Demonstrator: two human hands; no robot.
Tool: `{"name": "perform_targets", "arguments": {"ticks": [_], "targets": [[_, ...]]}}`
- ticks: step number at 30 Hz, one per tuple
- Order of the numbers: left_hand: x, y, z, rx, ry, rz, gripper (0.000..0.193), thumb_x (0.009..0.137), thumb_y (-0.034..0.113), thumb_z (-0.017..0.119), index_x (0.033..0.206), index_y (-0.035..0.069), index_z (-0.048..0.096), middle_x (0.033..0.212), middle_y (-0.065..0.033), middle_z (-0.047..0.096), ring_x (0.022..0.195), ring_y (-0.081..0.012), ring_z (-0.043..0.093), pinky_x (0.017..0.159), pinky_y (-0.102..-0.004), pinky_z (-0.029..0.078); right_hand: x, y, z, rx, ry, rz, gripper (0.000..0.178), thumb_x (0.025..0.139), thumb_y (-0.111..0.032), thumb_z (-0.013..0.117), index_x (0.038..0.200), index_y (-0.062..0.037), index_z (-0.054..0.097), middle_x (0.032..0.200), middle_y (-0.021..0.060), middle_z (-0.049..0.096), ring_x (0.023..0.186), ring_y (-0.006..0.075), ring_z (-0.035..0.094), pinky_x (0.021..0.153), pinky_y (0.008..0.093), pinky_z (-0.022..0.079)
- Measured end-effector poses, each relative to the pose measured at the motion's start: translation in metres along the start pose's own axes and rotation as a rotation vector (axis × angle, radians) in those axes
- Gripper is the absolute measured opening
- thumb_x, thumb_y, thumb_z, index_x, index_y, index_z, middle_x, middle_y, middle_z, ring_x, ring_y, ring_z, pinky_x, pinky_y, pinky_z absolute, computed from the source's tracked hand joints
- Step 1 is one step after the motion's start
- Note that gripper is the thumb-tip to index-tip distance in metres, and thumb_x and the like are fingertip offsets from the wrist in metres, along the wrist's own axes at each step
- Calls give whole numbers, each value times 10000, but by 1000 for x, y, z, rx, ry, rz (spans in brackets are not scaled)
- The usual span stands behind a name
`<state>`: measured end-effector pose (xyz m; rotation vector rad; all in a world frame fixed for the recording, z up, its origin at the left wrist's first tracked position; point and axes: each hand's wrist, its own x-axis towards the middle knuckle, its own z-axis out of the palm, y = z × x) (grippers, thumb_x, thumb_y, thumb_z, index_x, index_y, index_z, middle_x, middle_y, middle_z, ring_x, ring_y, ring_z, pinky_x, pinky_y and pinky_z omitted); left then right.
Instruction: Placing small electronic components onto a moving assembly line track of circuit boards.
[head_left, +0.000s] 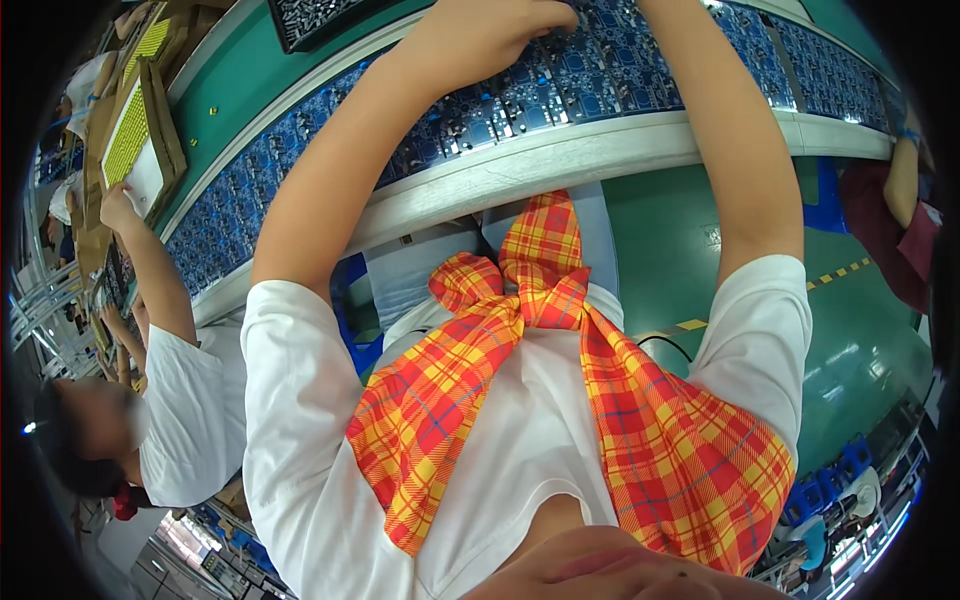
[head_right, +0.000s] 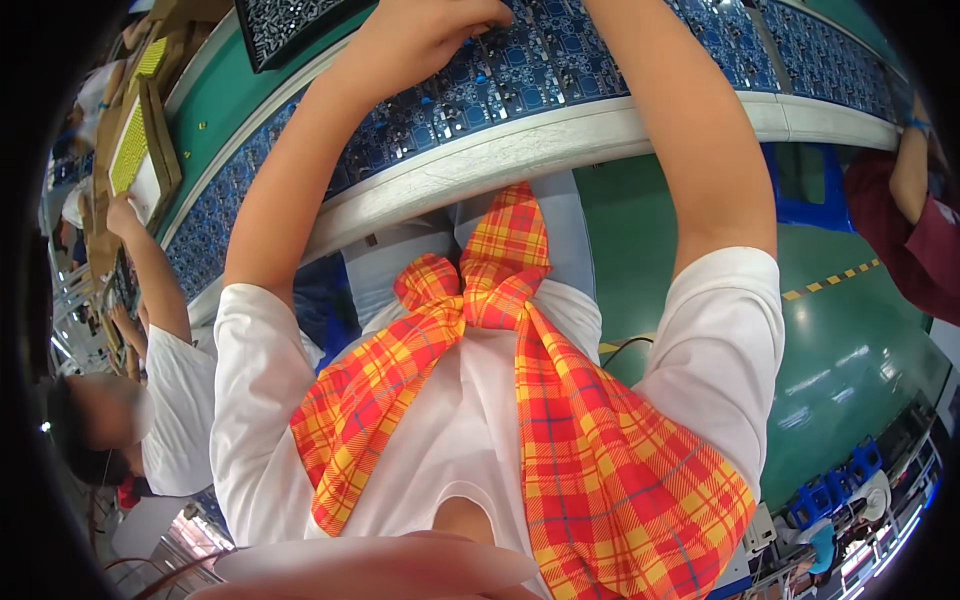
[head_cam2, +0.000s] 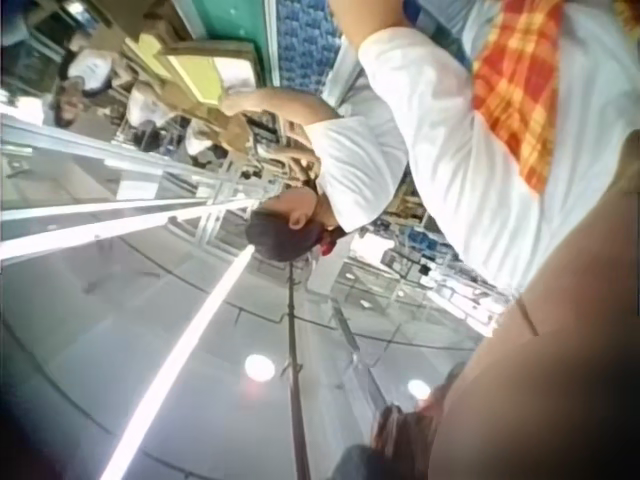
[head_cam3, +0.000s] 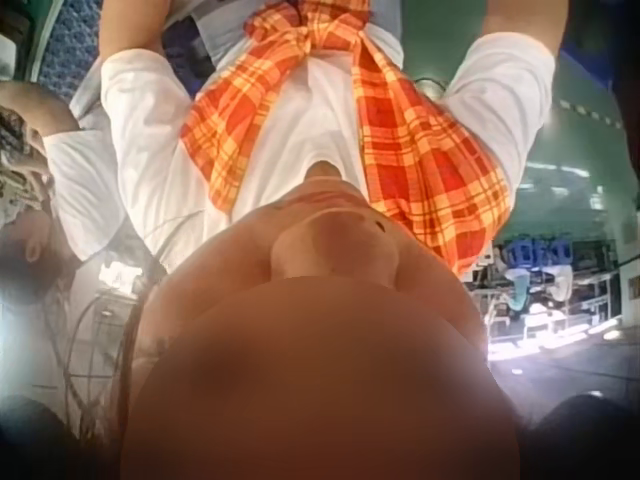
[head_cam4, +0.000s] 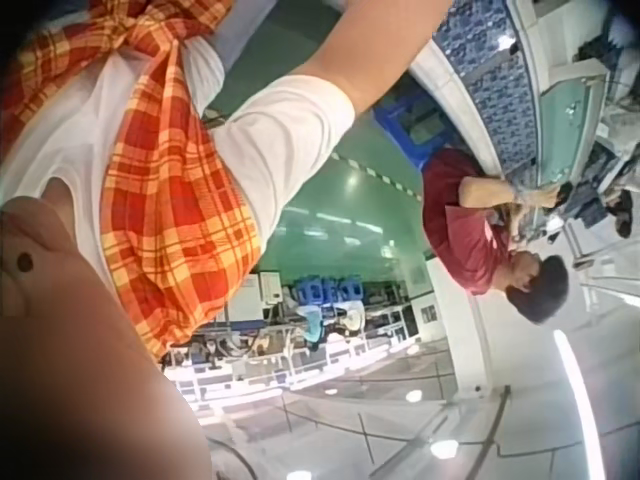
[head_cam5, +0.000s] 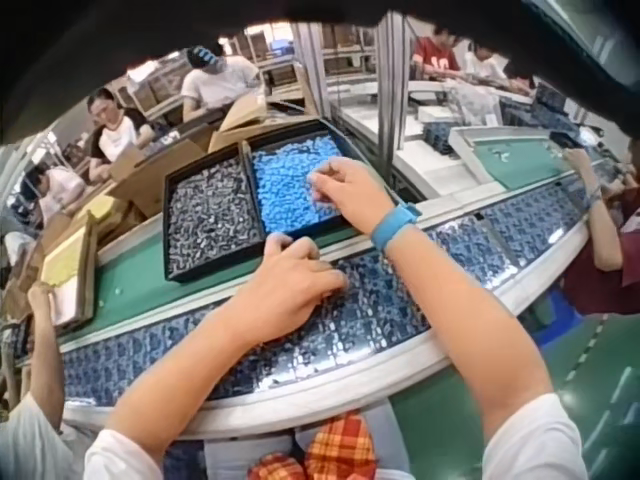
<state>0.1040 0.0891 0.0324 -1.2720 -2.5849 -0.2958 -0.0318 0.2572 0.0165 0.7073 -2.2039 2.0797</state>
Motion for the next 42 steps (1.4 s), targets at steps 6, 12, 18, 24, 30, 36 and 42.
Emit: {"name": "perform_targets", "arguments": {"ticks": [6,12,18,24,30,36,42], "targets": [[-10,-7,-19,-432,286,-67,215,880,54,640,1038,171,728,992,-14,702,1065,-250,564,954,-472,339,-34,-14,-27,-75,-67,-143,166,1003,-155,657,1012,8,683,870,16,687,804,111,641,747,285,532],[-66,-95,-50,194,296,-793,197,885,175,696,1069,140,758,1035,-66,744,1048,-302,649,903,-487,399,-103,-46,-26,-303,-152,139,118,970,-127,668,977,-11,691,873,53,706,814,195,679,770,347,545],[-60,-94,-47,108,109,-859,185,879,236,718,994,106,781,978,-92,751,1010,-312,667,886,-510,412,-121,-33,-50,-843,-499,-119,209,981,-124,643,1173,-83,716,1027,82,734,878,222,698,805,331,568],[-62,-101,-37,256,310,-713,186,900,262,705,946,100,785,948,-109,746,1009,-314,660,887,-526,407,-113,-26,-37,-925,-482,-390,180,978,-133,654,1131,-85,735,1035,81,737,875,222,693,803,337,562],[-62,-102,-37,331,384,-710,186,924,256,678,947,100,776,933,-113,736,998,-324,654,888,-529,404,-113,-49,-23,-967,-480,-300,65,885,-92,665,925,-48,692,884,162,697,874,380,665,804,456,535],[-58,-99,-37,254,475,-697,196,946,233,666,912,63,758,883,-121,729,871,-350,670,841,-497,460,-117,-53,-17,-951,-432,-301,67,874,-93,667,920,-55,695,868,165,688,886,387,661,814,461,530],[-23,-29,-45,-438,273,-623,181,942,186,684,957,25,765,835,-122,734,764,-242,690,736,-386,523,-111,-22,-22,-548,-350,-587,60,862,-96,664,892,-51,689,875,169,688,886,388,661,808,462,531]]}}
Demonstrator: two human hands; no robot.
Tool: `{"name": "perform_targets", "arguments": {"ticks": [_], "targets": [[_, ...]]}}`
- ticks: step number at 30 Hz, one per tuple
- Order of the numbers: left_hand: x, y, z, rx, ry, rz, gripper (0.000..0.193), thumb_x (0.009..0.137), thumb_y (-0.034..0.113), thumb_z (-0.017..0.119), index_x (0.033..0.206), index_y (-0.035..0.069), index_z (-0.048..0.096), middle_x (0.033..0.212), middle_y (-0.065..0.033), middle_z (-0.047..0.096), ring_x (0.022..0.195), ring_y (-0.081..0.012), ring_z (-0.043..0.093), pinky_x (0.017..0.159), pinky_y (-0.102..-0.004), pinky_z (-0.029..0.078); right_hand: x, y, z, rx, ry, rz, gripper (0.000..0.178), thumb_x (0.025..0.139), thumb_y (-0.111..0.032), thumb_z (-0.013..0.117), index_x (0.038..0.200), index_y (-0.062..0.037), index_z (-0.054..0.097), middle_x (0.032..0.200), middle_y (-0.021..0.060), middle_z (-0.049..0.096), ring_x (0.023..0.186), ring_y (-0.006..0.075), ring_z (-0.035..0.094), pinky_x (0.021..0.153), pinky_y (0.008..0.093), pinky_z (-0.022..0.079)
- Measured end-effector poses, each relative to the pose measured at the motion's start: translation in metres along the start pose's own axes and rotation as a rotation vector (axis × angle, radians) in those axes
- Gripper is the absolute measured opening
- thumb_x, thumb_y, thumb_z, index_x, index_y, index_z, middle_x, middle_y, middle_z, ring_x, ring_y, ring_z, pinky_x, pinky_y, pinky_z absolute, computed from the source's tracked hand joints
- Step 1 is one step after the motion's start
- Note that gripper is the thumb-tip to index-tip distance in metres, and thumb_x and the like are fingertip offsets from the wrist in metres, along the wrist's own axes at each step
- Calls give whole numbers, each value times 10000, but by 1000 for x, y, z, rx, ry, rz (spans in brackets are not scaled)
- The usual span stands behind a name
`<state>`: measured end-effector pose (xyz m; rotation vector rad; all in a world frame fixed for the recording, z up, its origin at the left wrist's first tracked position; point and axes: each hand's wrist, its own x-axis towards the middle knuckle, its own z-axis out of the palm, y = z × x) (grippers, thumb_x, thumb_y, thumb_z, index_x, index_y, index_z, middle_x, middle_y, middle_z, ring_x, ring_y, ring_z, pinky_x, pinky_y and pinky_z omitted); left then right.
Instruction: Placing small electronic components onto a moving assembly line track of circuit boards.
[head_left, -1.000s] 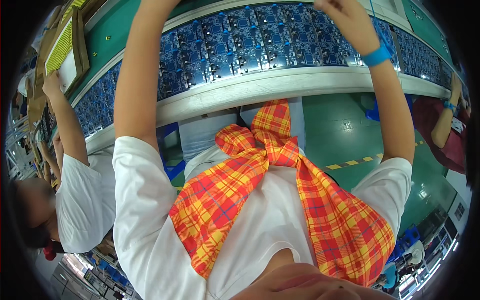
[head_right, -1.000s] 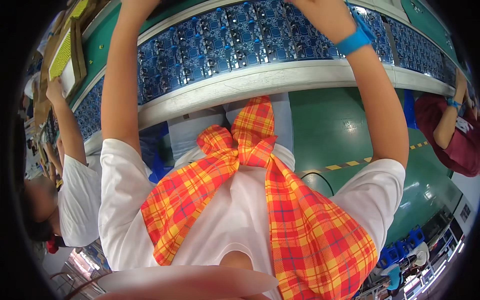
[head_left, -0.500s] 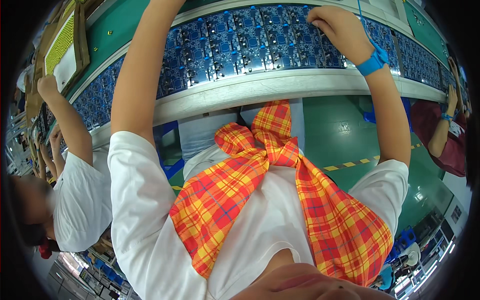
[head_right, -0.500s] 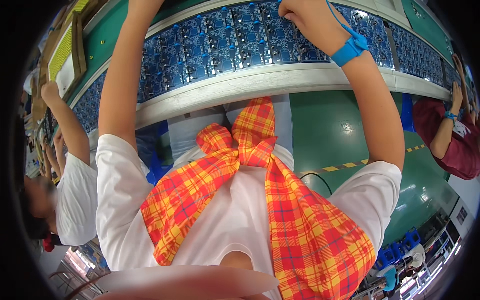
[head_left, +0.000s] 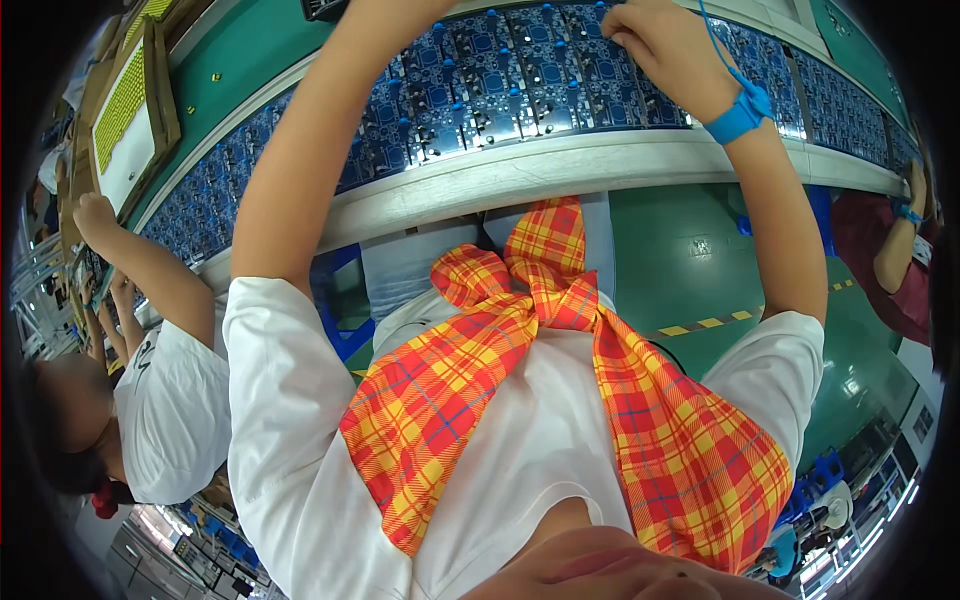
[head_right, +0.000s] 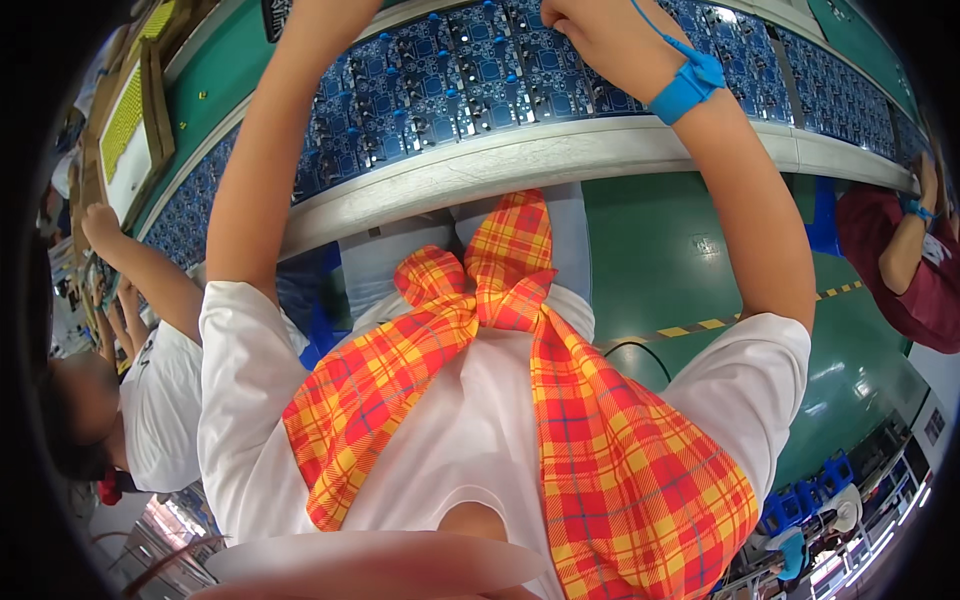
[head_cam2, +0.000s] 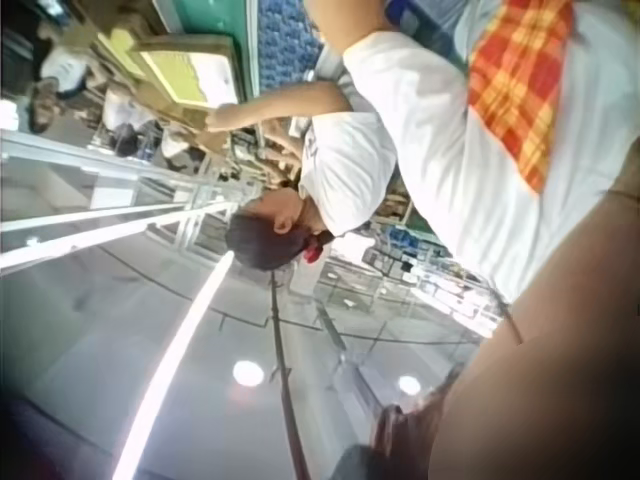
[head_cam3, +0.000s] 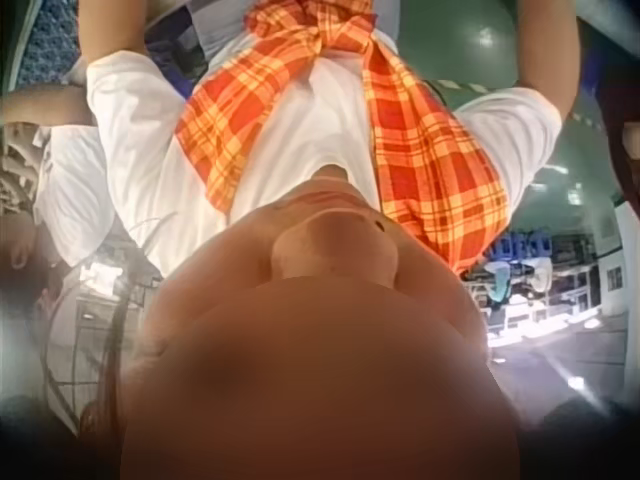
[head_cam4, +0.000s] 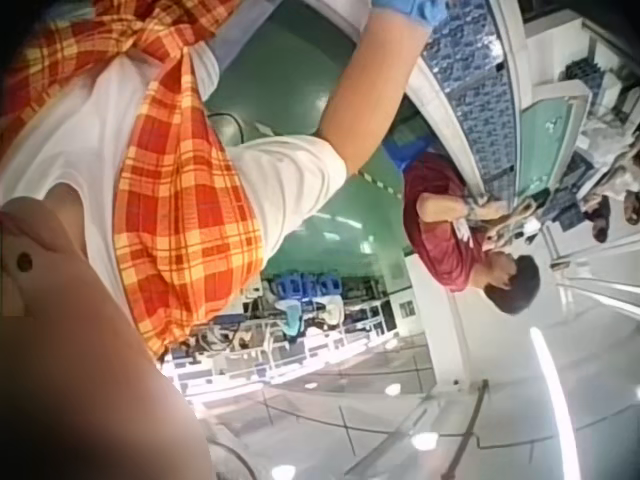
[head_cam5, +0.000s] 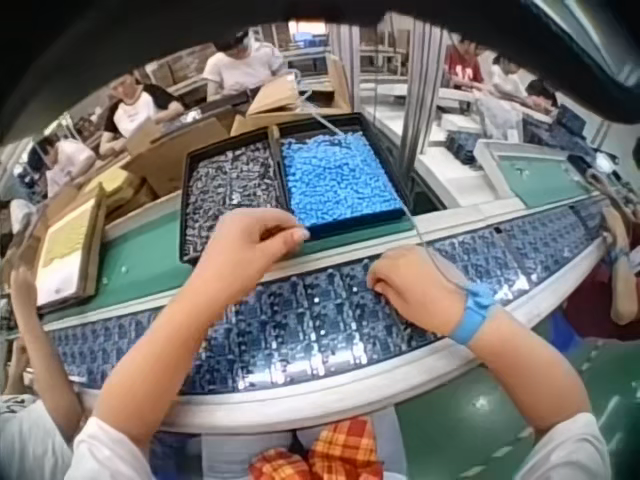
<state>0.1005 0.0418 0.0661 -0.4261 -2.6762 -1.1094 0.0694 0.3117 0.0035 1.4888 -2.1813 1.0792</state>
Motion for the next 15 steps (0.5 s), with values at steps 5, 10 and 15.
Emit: {"name": "perform_targets", "arguments": {"ticks": [5,10,15], "targets": [[-10,2,17,-264,-217,-109,179,925,125,721,1037,-5,773,852,-86,754,771,-131,672,715,-290,531,19,-34,-14,-357,-385,321,74,863,-116,654,872,-53,693,865,177,695,861,397,674,783,471,539],[-10,2,19,-293,-299,-160,192,923,91,734,1072,-26,769,888,-58,764,792,-103,665,736,-248,530,40,-50,-28,-552,-657,371,118,878,-130,634,885,-43,712,842,180,707,829,400,689,755,476,546],[-14,1,30,-382,-263,-90,185,931,113,732,1055,-20,768,838,-50,747,749,-90,642,685,-261,517,70,5,-28,-272,-115,297,195,900,-170,639,980,-37,759,880,184,737,833,381,703,755,462,558]]}}
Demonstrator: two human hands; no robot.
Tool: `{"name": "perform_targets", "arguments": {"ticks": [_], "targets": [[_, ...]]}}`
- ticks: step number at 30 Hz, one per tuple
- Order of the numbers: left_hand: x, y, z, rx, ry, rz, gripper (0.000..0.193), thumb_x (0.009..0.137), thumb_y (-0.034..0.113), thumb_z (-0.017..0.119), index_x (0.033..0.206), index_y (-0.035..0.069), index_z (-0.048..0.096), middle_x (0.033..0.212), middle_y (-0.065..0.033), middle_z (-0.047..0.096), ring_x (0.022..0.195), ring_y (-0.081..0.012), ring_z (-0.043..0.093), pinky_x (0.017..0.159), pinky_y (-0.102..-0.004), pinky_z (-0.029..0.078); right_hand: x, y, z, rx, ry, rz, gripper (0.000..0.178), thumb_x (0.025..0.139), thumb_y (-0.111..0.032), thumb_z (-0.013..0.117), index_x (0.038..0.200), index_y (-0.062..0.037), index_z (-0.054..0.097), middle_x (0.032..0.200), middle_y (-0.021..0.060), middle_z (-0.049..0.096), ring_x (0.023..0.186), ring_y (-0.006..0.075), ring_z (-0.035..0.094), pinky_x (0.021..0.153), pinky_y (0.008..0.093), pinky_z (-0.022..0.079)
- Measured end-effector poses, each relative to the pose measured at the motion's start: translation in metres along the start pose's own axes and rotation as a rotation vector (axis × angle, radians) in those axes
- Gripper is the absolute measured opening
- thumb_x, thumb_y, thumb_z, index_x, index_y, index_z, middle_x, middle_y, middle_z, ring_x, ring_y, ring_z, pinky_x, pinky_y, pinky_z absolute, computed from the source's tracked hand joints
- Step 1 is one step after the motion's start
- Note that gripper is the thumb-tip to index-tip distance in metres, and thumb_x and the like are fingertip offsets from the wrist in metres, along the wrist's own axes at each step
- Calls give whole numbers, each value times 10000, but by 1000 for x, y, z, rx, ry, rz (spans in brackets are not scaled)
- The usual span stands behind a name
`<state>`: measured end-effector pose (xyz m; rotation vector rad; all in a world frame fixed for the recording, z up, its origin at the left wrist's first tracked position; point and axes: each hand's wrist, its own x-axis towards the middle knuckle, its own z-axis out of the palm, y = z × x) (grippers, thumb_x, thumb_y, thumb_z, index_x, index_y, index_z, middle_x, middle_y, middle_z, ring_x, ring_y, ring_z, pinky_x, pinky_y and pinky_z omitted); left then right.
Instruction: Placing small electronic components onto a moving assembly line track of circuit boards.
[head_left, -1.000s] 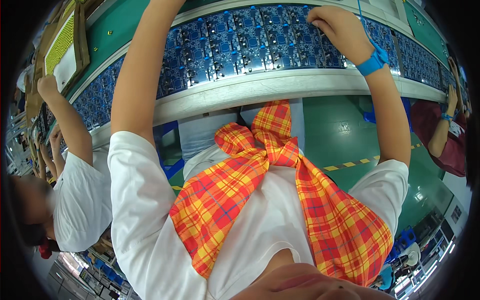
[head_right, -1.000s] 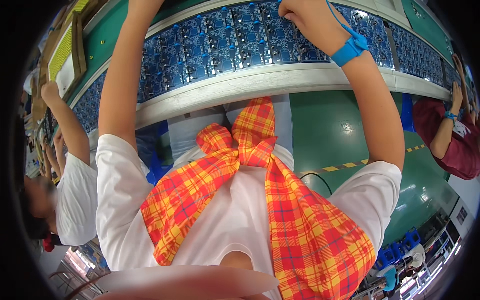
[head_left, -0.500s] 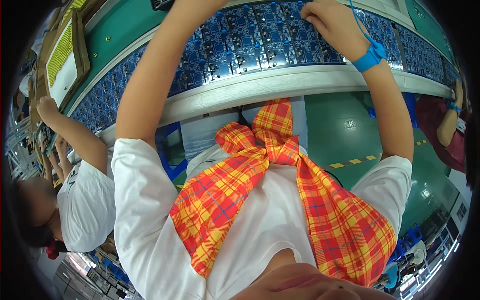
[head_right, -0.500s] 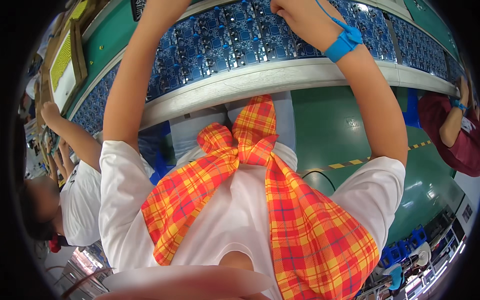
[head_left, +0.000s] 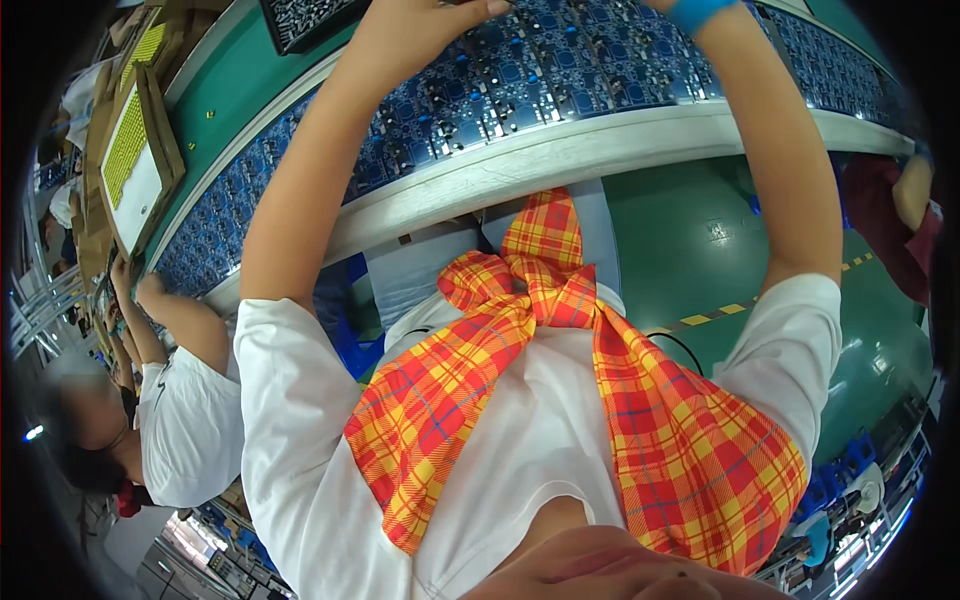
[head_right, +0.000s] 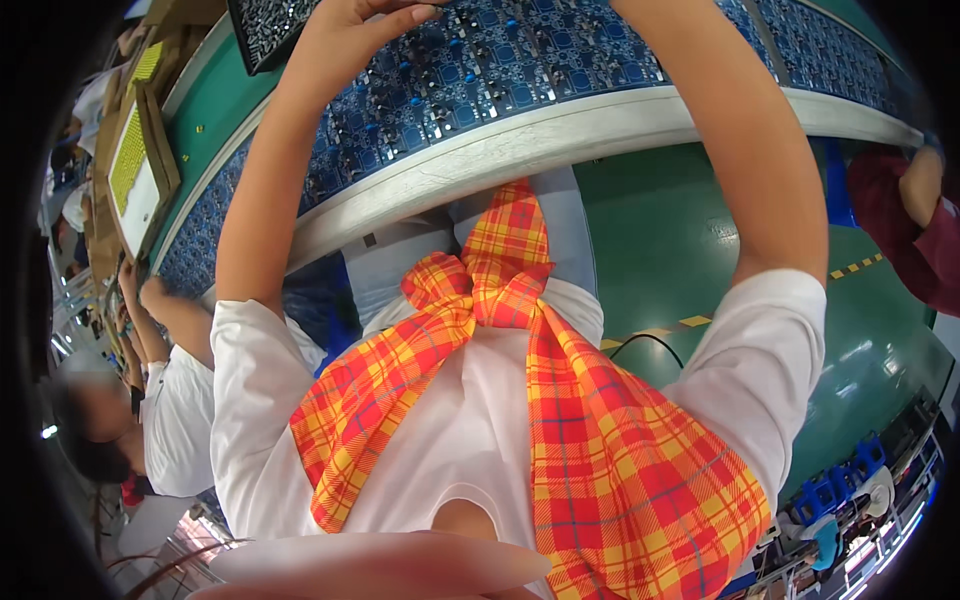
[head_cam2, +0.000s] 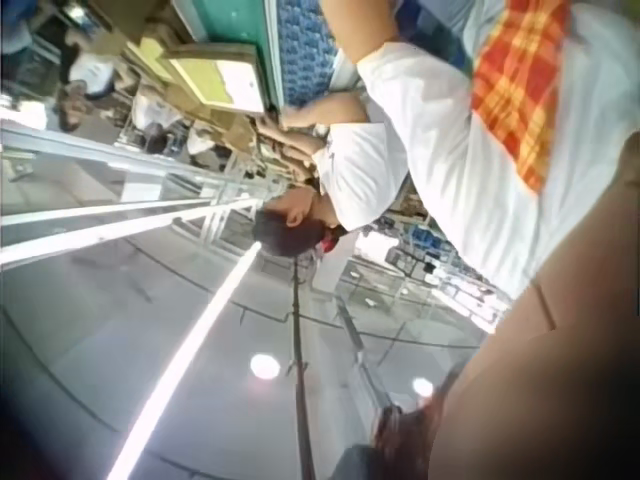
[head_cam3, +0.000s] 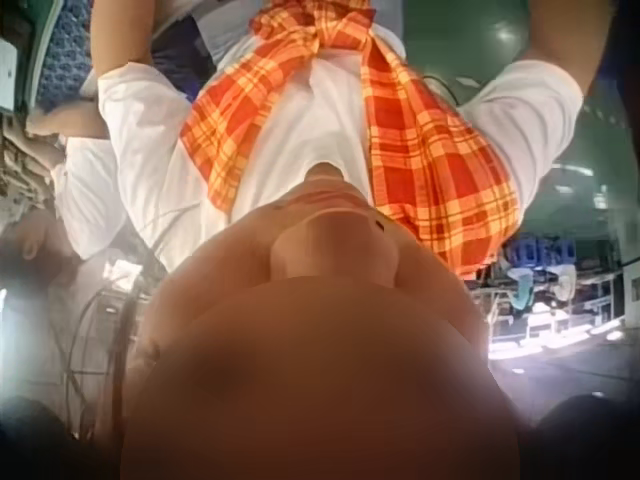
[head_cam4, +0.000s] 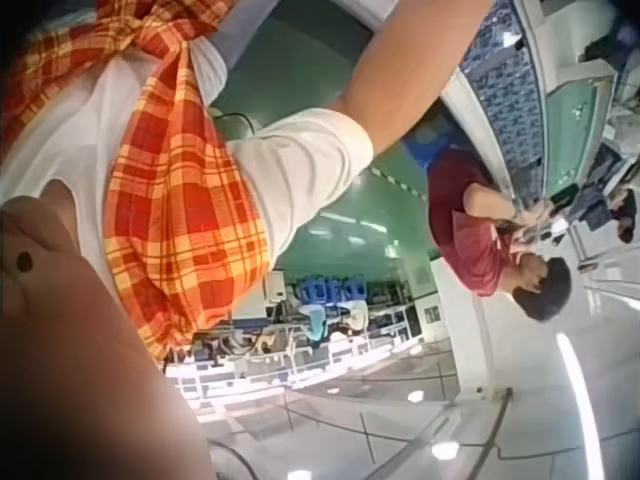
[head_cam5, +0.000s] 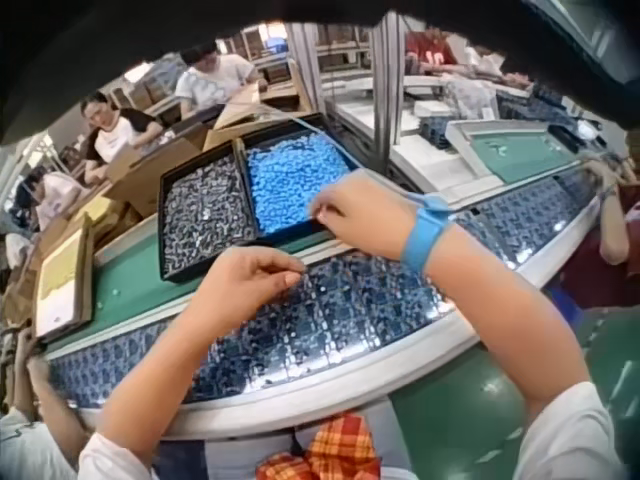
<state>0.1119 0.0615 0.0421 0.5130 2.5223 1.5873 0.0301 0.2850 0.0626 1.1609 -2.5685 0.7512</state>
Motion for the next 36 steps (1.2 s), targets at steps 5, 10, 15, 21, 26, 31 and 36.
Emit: {"name": "perform_targets", "arguments": {"ticks": [5,10,15,21,26,31,36], "targets": [[-2,17,17,311,-44,-179,142,909,138,744,993,27,774,812,-56,712,760,-183,643,710,-344,495,45,45,49,11,62,26,255,843,-266,722,974,-54,776,872,178,740,823,355,715,763,446,566],[-11,2,29,618,-111,345,106,893,176,740,944,88,772,867,-63,663,893,-275,601,825,-424,405,55,55,61,142,66,115,283,801,-297,764,971,-72,786,870,161,748,801,319,724,754,423,571],[-10,8,31,711,-173,388,77,895,187,727,914,122,764,883,-51,613,959,-265,559,857,-433,328,52,75,68,176,94,229,258,808,-277,757,953,-66,786,853,147,751,770,276,726,731,393,568],[-12,-9,36,720,-48,523,65,881,181,726,894,124,754,872,-47,601,963,-257,555,865,-437,335,57,66,60,605,194,311,202,853,-233,682,849,-38,733,730,98,687,658,200,644,633,346,518],[-13,-10,44,702,35,613,66,871,182,724,881,120,745,872,-43,601,966,-255,552,879,-448,337,50,77,61,718,315,312,191,885,-201,620,824,-40,702,707,62,648,632,155,588,586,317,473],[-15,3,42,788,-44,519,65,870,184,721,870,122,740,874,-40,605,969,-259,552,889,-457,342,49,86,60,802,354,315,193,900,-197,609,832,-43,704,726,42,652,648,131,587,600,290,469],[-15,10,43,848,-78,513,74,876,193,709,875,128,745,877,-47,608,976,-260,553,881,-457,347,46,82,54,871,391,318,175,911,-179,623,856,-34,703,742,25,650,673,112,585,622,267,468]]}}
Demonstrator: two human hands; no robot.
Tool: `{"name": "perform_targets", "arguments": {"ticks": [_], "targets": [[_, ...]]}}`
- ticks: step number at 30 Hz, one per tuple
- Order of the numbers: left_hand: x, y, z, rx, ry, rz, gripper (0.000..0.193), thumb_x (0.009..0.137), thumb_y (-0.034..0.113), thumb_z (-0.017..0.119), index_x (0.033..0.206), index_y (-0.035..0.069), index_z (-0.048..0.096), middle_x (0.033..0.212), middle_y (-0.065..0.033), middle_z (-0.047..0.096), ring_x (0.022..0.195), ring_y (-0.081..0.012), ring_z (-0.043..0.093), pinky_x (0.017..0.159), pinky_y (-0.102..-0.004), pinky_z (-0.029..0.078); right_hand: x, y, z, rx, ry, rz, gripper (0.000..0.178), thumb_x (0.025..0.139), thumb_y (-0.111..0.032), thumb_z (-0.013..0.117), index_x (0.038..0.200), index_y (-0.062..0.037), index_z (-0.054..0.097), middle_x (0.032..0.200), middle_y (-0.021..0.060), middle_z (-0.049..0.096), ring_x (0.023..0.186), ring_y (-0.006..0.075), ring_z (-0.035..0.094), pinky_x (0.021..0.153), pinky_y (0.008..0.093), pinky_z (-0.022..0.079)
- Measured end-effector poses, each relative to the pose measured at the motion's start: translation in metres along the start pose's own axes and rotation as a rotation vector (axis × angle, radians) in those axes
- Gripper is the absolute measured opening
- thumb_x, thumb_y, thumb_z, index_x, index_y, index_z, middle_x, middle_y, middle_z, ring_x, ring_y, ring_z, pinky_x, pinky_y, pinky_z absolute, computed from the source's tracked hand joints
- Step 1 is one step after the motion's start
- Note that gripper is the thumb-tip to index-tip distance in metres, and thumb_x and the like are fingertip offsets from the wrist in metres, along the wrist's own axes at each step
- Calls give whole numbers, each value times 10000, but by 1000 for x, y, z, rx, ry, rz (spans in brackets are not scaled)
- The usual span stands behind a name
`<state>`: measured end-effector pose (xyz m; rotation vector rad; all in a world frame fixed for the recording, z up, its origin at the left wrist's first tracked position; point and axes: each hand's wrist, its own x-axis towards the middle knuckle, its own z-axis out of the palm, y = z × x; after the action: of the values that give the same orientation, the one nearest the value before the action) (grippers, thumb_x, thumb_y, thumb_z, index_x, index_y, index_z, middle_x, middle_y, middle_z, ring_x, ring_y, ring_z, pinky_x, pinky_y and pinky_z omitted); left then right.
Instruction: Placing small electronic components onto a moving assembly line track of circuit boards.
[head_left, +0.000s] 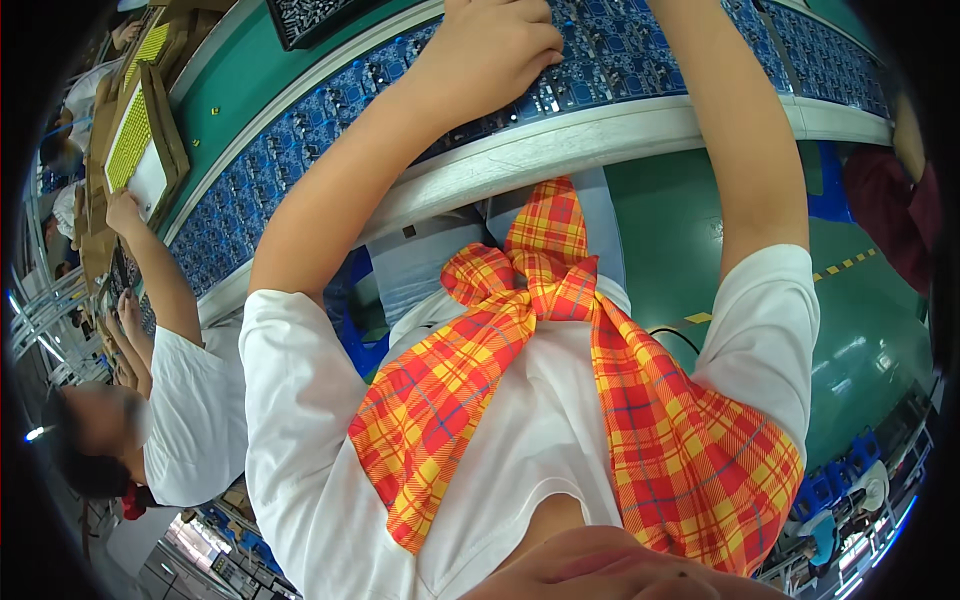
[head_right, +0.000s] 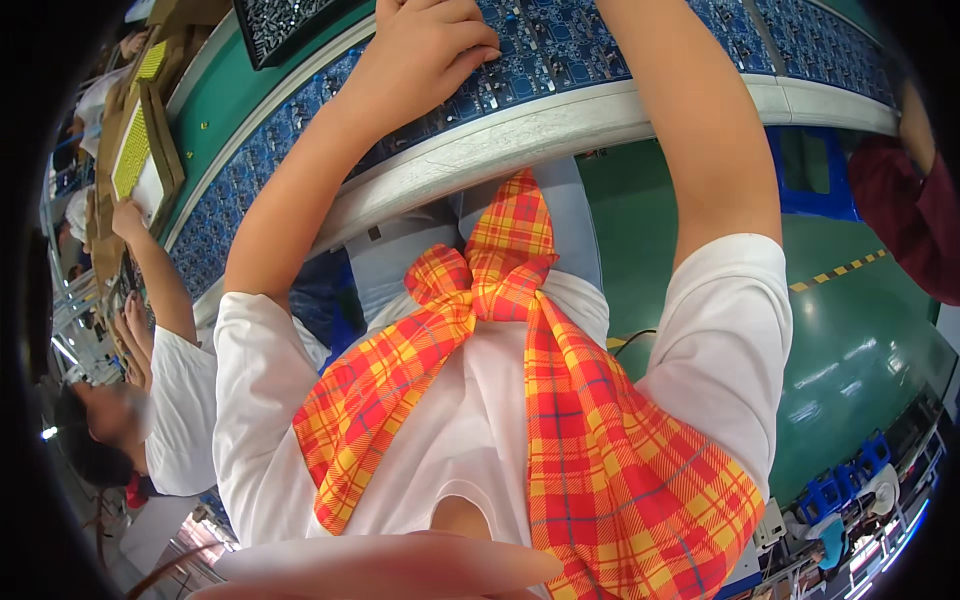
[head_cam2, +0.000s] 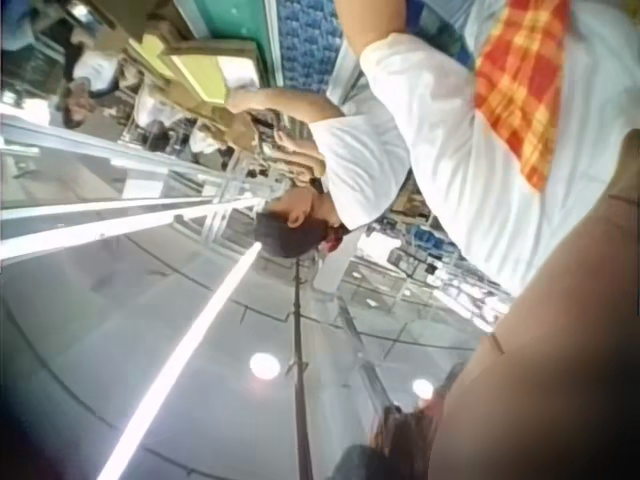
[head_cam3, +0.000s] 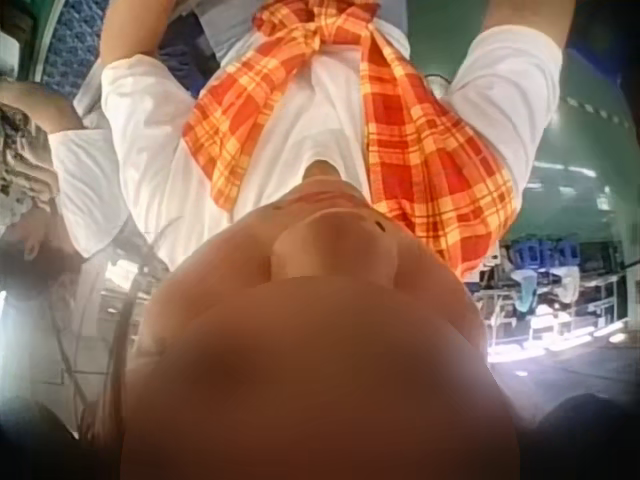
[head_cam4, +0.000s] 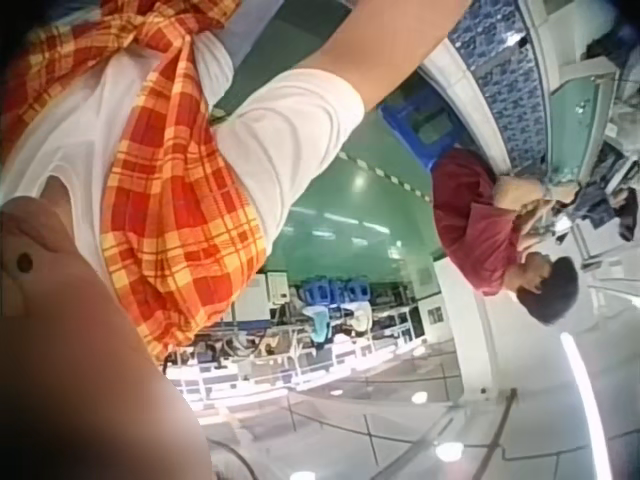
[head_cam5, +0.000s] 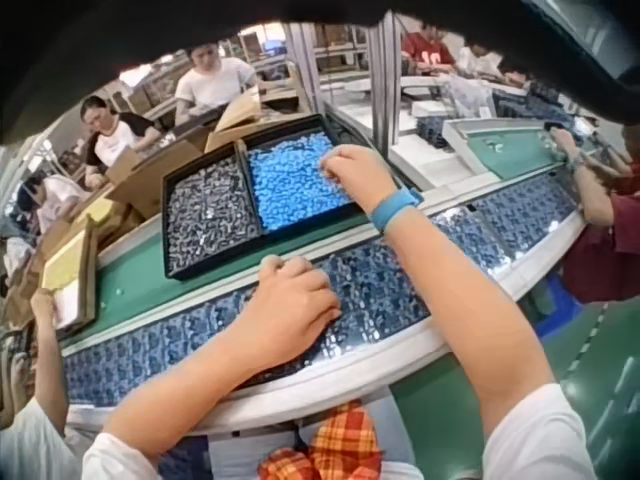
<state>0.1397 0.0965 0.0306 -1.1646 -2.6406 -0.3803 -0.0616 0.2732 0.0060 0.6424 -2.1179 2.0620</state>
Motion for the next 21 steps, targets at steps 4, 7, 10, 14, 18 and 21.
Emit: {"name": "perform_targets", "arguments": {"ticks": [4,7,10,14,18,21], "targets": [[-4,2,-10,186,-158,18,125,920,217,675,900,127,759,911,-53,631,1000,-252,566,876,-459,355,-29,-30,1,27,12,5,157,914,-158,651,913,-18,720,773,26,663,713,109,598,650,267,479],[-8,-24,-26,-336,177,93,188,956,244,648,953,101,771,949,-73,665,991,-273,606,852,-463,396,-63,-53,-26,-74,-66,26,153,921,-153,678,944,-10,728,815,23,672,774,100,606,701,273,491],[-14,-81,-58,-64,147,-319,227,962,264,650,1009,77,769,950,-102,689,949,-313,643,816,-463,436,-104,-78,-32,-239,-213,101,135,917,-144,697,932,-12,725,837,28,678,819,118,618,752,294,503],[-32,-122,-65,112,173,-539,224,929,274,681,1002,83,772,908,-115,697,920,-335,660,791,-465,450,-143,-78,-36,-481,-457,94,101,924,-122,688,970,-42,729,914,70,705,863,197,663,801,337,532],[-31,-135,-56,157,46,-621,210,918,281,689,955,92,774,896,-104,705,928,-317,665,826,-477,423,-166,-81,-30,-759,-599,-115,145,968,-130,666,1079,-84,748,1041,101,735,906,264,694,825,359,563],[-32,-138,-48,226,67,-591,207,914,285,693,921,94,772,890,-99,710,932,-309,667,850,-489,402,-175,-80,-20,-869,-533,-57,135,957,-120,673,1062,-80,749,1039,101,732,921,281,690,835,372,562]]}}
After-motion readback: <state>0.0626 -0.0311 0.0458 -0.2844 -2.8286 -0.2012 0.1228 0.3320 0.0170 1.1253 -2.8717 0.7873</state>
